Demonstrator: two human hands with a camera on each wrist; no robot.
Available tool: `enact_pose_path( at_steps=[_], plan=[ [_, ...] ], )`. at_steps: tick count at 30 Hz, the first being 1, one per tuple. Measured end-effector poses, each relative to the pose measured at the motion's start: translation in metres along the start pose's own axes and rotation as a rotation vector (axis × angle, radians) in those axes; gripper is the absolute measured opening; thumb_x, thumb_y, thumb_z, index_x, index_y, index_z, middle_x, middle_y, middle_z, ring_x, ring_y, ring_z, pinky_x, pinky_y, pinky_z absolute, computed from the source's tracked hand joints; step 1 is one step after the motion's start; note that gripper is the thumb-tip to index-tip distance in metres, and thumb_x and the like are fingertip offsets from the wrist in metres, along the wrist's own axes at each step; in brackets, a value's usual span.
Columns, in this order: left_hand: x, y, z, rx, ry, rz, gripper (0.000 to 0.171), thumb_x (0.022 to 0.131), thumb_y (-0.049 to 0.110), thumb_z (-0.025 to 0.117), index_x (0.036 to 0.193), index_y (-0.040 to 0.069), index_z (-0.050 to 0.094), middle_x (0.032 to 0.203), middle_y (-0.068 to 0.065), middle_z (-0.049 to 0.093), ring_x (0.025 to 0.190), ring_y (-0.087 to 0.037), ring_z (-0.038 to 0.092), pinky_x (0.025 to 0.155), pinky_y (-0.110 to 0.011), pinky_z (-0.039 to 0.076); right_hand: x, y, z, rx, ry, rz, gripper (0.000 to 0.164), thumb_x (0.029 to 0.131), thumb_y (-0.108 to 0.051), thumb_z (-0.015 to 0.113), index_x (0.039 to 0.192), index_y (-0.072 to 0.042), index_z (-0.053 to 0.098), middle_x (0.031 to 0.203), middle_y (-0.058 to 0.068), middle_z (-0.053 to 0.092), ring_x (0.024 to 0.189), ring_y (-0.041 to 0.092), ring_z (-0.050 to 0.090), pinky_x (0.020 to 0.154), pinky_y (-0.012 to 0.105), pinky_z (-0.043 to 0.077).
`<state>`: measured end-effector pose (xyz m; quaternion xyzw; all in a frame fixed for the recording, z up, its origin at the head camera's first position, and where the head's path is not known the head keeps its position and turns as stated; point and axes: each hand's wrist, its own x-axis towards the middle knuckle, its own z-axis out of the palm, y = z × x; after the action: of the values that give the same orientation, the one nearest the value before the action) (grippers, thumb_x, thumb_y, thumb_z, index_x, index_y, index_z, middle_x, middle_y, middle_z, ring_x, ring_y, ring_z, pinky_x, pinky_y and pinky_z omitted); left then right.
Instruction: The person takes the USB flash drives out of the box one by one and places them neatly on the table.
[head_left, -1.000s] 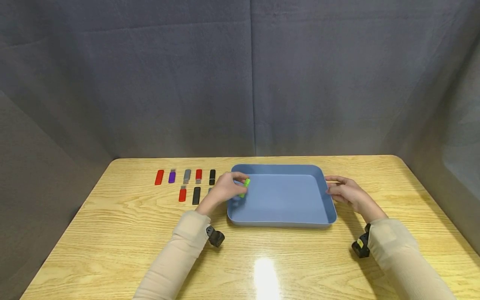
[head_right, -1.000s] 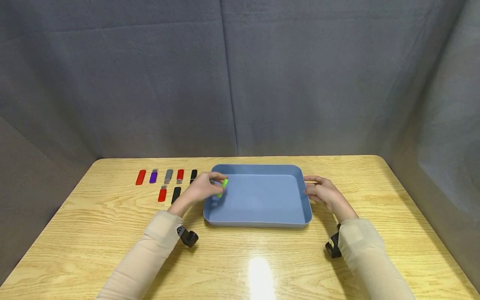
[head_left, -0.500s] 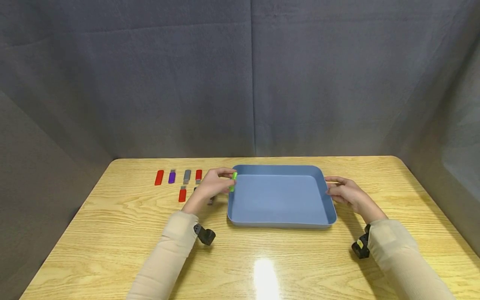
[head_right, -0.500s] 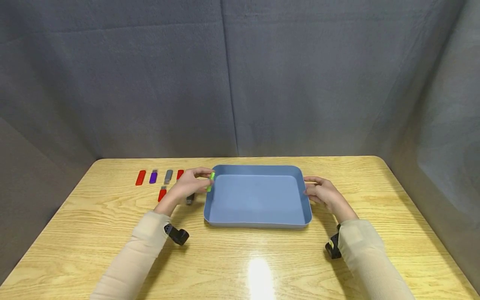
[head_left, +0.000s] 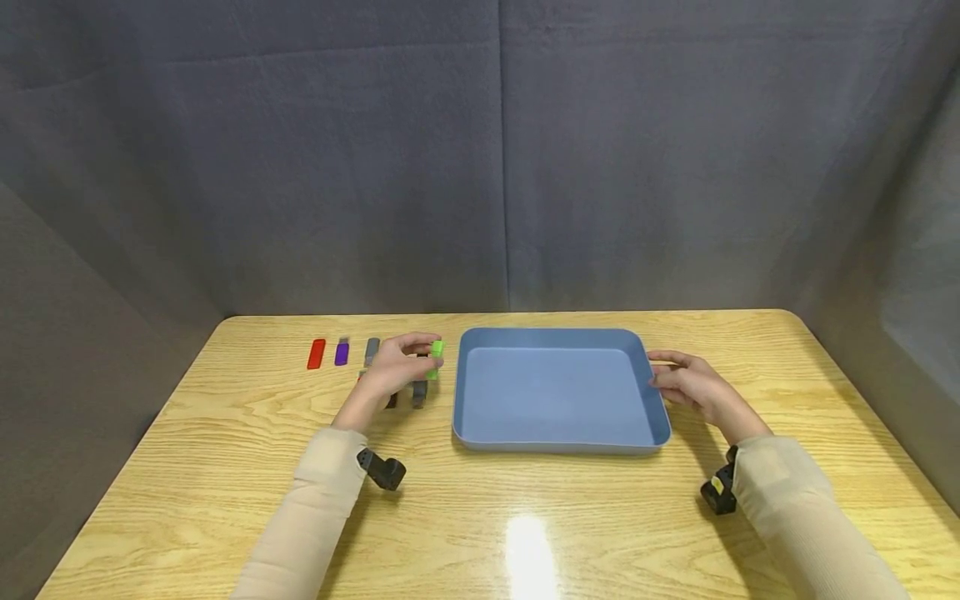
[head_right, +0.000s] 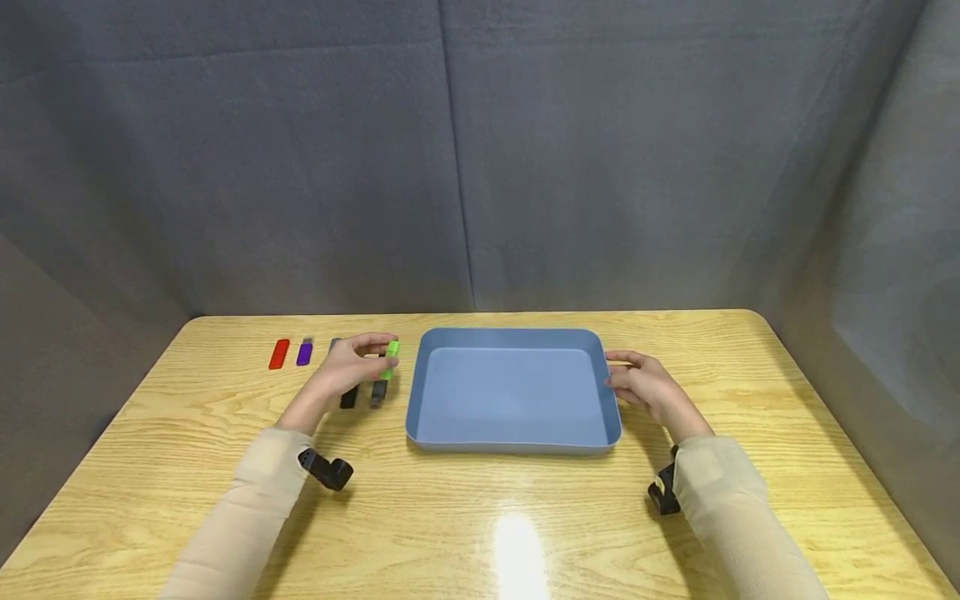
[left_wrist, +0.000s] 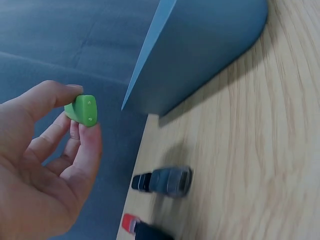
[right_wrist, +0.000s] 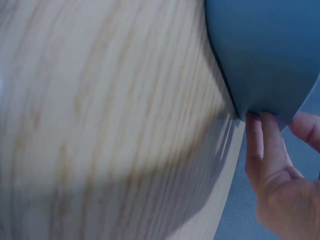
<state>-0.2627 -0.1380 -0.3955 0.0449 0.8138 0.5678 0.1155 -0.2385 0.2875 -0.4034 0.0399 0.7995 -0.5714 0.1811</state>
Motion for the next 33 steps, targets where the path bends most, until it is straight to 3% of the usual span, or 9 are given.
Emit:
enact_pose_path(
  at_steps=[5, 10, 15, 23, 26, 29, 33],
  plan=[
    [-0.002, -0.009, -0.010, -0.020, 0.033, -0.031, 0.051, 0.090, 0.014, 0.062, 0.138, 0.003, 0.049, 0.136, -0.019, 0.050, 0.117, -0.026, 0.053, 0.084, -0.028, 0.054, 0.000, 0.000, 0.000, -0.001, -0.005, -0.003, 0.066, 0.093, -0.007, 0.054, 0.147, 0.009, 0.020, 0.101, -0.009, 0.058, 0.083, -0.007, 0.056, 0.075, 0.012, 0.052],
    [-0.007, -0.016, -0.023, -0.020, 0.057, -0.056, 0.051, 0.091, 0.015, 0.062, 0.139, 0.004, 0.048, 0.137, -0.018, 0.048, 0.117, -0.025, 0.053, 0.088, -0.033, 0.053, -0.001, 0.000, 0.000, 0.005, -0.004, -0.003, 0.066, 0.093, -0.007, 0.054, 0.147, 0.009, 0.020, 0.099, -0.011, 0.058, 0.083, -0.008, 0.057, 0.075, 0.012, 0.052],
    [-0.012, -0.021, -0.036, -0.011, 0.092, -0.084, 0.052, 0.091, 0.016, 0.062, 0.139, 0.005, 0.048, 0.136, -0.017, 0.050, 0.103, -0.014, 0.059, 0.091, -0.034, 0.053, -0.001, -0.001, 0.001, 0.004, -0.002, -0.007, 0.065, 0.093, -0.006, 0.054, 0.147, 0.010, 0.021, 0.097, -0.012, 0.058, 0.083, -0.008, 0.057, 0.076, 0.012, 0.052],
    [-0.019, -0.030, -0.055, -0.044, 0.123, -0.109, 0.053, 0.092, 0.012, 0.061, 0.142, 0.003, 0.044, 0.145, -0.020, 0.043, 0.124, -0.026, 0.051, 0.080, -0.016, 0.052, -0.001, -0.001, 0.001, 0.013, -0.002, -0.005, 0.066, 0.093, -0.006, 0.054, 0.147, 0.009, 0.020, 0.094, -0.013, 0.059, 0.083, -0.007, 0.057, 0.075, 0.012, 0.052],
    [-0.020, -0.033, -0.059, -0.049, 0.147, -0.111, 0.054, 0.091, 0.010, 0.062, 0.141, 0.002, 0.044, 0.142, -0.021, 0.043, 0.106, -0.013, 0.060, 0.077, -0.014, 0.053, -0.001, -0.001, 0.001, 0.016, -0.003, -0.006, 0.065, 0.093, -0.006, 0.054, 0.147, 0.009, 0.020, 0.094, -0.014, 0.058, 0.083, -0.007, 0.057, 0.075, 0.012, 0.052],
    [-0.023, -0.036, -0.064, -0.037, 0.174, -0.115, 0.053, 0.091, 0.010, 0.063, 0.140, 0.001, 0.045, 0.137, -0.021, 0.044, 0.084, 0.001, 0.058, 0.074, -0.014, 0.053, -0.001, 0.000, 0.001, 0.011, -0.003, -0.006, 0.065, 0.093, -0.006, 0.054, 0.147, 0.009, 0.021, 0.096, -0.013, 0.058, 0.083, -0.007, 0.057, 0.075, 0.012, 0.052],
    [-0.026, -0.038, -0.069, -0.023, 0.197, -0.121, 0.053, 0.092, 0.012, 0.062, 0.140, 0.001, 0.045, 0.136, -0.019, 0.043, 0.080, 0.005, 0.054, 0.073, -0.016, 0.052, -0.001, 0.000, 0.001, 0.001, -0.002, -0.008, 0.066, 0.093, -0.007, 0.054, 0.147, 0.008, 0.021, 0.103, -0.009, 0.058, 0.084, -0.007, 0.057, 0.076, 0.012, 0.052]
  ],
)
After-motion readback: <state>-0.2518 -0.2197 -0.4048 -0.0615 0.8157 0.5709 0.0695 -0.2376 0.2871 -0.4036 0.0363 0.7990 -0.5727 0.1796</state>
